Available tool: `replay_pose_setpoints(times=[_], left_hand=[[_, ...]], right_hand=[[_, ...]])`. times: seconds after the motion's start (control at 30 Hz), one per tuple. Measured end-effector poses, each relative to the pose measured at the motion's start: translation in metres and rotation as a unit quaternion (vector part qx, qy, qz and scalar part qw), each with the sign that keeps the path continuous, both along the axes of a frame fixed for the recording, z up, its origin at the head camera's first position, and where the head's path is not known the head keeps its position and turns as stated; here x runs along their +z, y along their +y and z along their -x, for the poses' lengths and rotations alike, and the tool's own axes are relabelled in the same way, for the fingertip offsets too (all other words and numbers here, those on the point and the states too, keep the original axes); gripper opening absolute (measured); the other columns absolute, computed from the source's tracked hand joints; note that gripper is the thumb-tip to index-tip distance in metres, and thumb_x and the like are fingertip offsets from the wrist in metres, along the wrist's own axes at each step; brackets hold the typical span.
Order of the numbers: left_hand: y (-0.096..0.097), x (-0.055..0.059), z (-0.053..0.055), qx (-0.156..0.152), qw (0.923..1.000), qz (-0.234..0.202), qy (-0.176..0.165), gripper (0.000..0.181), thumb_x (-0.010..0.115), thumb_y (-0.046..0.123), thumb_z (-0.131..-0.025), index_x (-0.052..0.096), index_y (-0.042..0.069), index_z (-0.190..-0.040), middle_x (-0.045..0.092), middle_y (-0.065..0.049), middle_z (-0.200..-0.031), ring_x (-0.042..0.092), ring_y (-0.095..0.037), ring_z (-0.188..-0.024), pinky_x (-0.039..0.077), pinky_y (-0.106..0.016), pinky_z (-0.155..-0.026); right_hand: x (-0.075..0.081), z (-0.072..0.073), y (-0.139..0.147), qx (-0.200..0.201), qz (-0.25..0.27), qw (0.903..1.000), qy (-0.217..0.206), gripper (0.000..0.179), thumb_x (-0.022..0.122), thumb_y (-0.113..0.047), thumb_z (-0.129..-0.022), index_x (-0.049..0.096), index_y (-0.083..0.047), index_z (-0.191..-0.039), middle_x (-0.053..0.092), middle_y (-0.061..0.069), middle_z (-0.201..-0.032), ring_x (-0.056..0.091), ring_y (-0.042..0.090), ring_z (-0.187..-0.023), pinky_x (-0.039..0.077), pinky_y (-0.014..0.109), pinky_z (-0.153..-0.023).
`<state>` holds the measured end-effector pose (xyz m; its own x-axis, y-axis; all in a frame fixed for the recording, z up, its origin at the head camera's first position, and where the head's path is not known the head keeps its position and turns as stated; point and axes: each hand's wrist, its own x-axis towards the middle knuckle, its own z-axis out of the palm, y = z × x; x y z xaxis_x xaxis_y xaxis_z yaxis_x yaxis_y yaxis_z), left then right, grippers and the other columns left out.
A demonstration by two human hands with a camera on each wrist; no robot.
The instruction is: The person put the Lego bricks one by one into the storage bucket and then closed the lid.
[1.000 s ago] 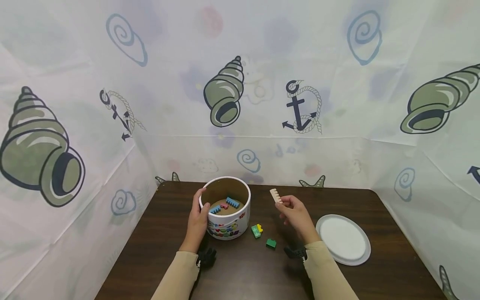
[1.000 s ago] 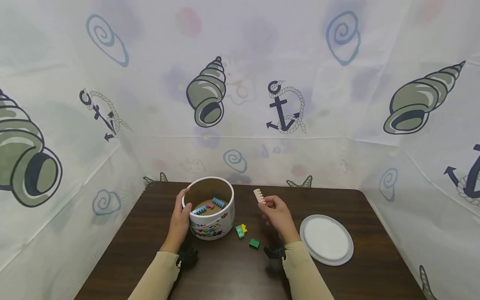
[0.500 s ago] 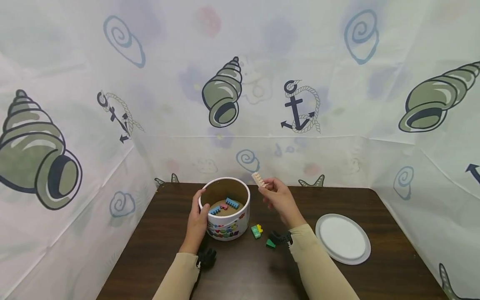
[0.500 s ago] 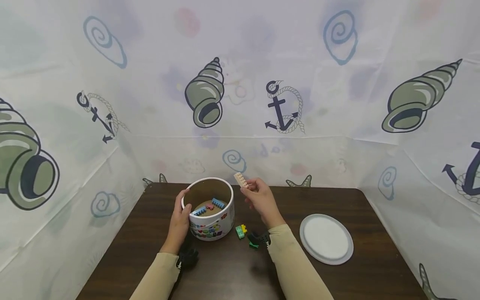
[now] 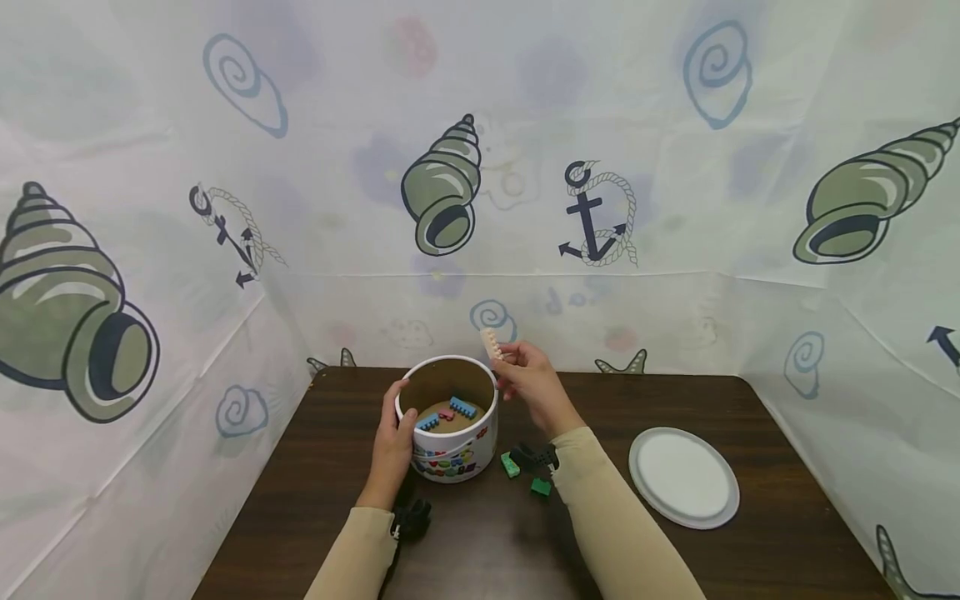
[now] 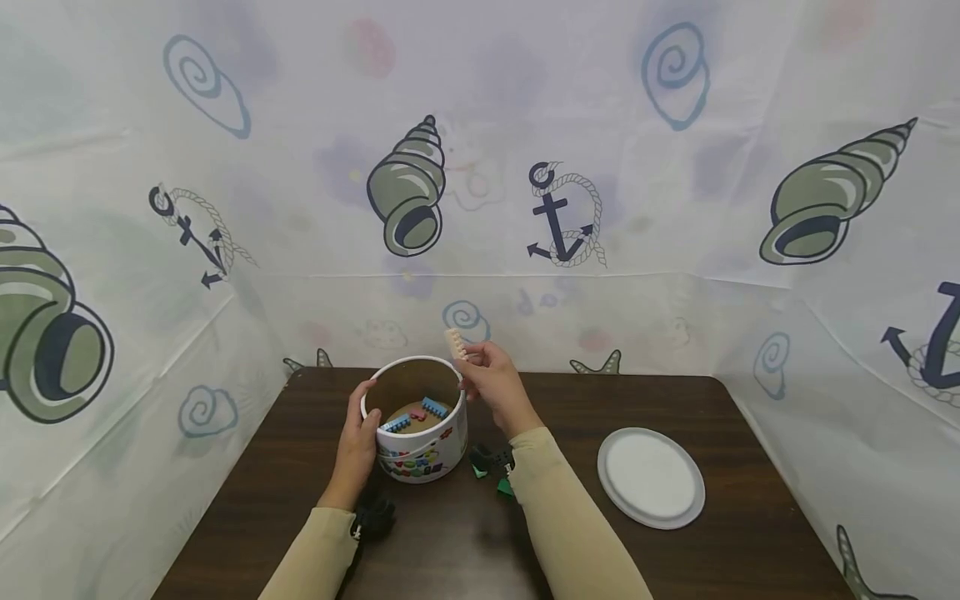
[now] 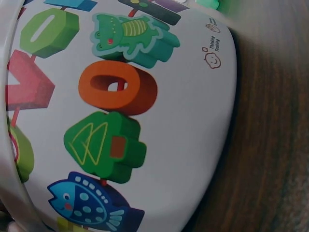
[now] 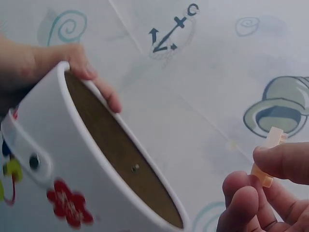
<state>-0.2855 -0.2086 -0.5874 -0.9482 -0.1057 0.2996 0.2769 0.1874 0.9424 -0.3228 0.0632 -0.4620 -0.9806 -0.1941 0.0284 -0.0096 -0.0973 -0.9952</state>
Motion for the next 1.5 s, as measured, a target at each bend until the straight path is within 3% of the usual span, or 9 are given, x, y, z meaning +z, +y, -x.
replay_pose_setpoints(times=[0.33, 0.73, 0.97, 1.13, 1.23, 1.37, 1.5], left_hand=[[0.0, 0.0, 0.002, -0.003, 1.0, 0.002, 0.001, 0.057, 0.053, 0.044, -0.112, 0.036, 0.038, -0.166, 0.04, -0.007, -0.172, 0.05, -0.046, -0.147, 0.037, -0.073, -0.119], [0.0, 0.001, 0.0, 0.009, 0.9999, 0.01, -0.003, 0.057, 0.054, 0.039, -0.112, 0.037, 0.035, -0.166, 0.04, -0.011, -0.173, 0.053, -0.044, -0.142, 0.04, -0.068, -0.117], [-0.001, 0.001, 0.002, 0.01, 0.9999, 0.011, -0.005, 0.055, 0.054, 0.037, -0.112, 0.038, 0.036, -0.165, 0.041, -0.012, -0.172, 0.051, -0.042, -0.145, 0.037, -0.069, -0.118], [-0.001, -0.001, 0.004, 0.017, 0.9995, 0.022, -0.015, 0.055, 0.052, 0.038, -0.112, 0.037, 0.039, -0.165, 0.038, -0.01, -0.174, 0.047, -0.043, -0.149, 0.033, -0.073, -0.12], [0.0, -0.001, 0.005, 0.018, 0.9995, 0.021, -0.011, 0.054, 0.051, 0.037, -0.112, 0.037, 0.04, -0.165, 0.038, -0.01, -0.174, 0.046, -0.044, -0.149, 0.034, -0.073, -0.12], [0.0, -0.002, 0.004, 0.018, 0.9995, 0.024, -0.01, 0.056, 0.051, 0.033, -0.112, 0.036, 0.04, -0.165, 0.039, -0.01, -0.173, 0.049, -0.043, -0.147, 0.036, -0.073, -0.118], [0.0, -0.002, 0.003, 0.015, 0.9996, 0.022, -0.006, 0.055, 0.052, 0.039, -0.112, 0.036, 0.041, -0.165, 0.038, -0.008, -0.174, 0.049, -0.044, -0.149, 0.035, -0.074, -0.12]], right_hand=[[0.01, 0.004, -0.035, 0.065, 0.019, 0.9977, -0.008, 0.04, 0.074, -0.015, -0.104, 0.059, -0.003, -0.14, 0.065, 0.004, -0.105, 0.066, 0.014, -0.074, 0.055, 0.023, -0.064], [-0.01, 0.008, -0.055, 0.102, 0.013, 0.9944, -0.022, 0.035, 0.071, -0.012, -0.106, 0.059, -0.001, -0.137, 0.066, 0.006, -0.105, 0.068, 0.015, -0.079, 0.059, 0.026, -0.072], [-0.016, 0.009, -0.058, 0.1, -0.054, 0.9934, 0.017, 0.031, 0.073, -0.016, -0.105, 0.062, -0.003, -0.131, 0.068, 0.004, -0.099, 0.07, 0.017, -0.079, 0.065, 0.037, -0.079], [-0.017, 0.008, -0.058, 0.091, -0.06, 0.9935, 0.031, 0.033, 0.073, -0.018, -0.105, 0.062, -0.005, -0.133, 0.068, 0.005, -0.101, 0.071, 0.018, -0.081, 0.065, 0.046, -0.087], [-0.019, 0.007, -0.058, 0.087, -0.073, 0.9922, 0.051, 0.038, 0.073, -0.019, -0.106, 0.06, -0.002, -0.137, 0.069, 0.013, -0.102, 0.071, 0.018, -0.079, 0.065, 0.041, -0.081], [-0.021, 0.004, -0.06, 0.083, -0.126, 0.9851, 0.083, 0.042, 0.072, -0.021, -0.106, 0.058, -0.001, -0.141, 0.07, 0.025, -0.106, 0.073, 0.023, -0.078, 0.062, 0.034, -0.073], [-0.021, 0.001, -0.061, 0.074, -0.158, 0.9794, 0.101, 0.042, 0.072, -0.024, -0.106, 0.059, -0.003, -0.14, 0.071, 0.019, -0.1, 0.075, 0.033, -0.082, 0.062, 0.035, -0.072]])
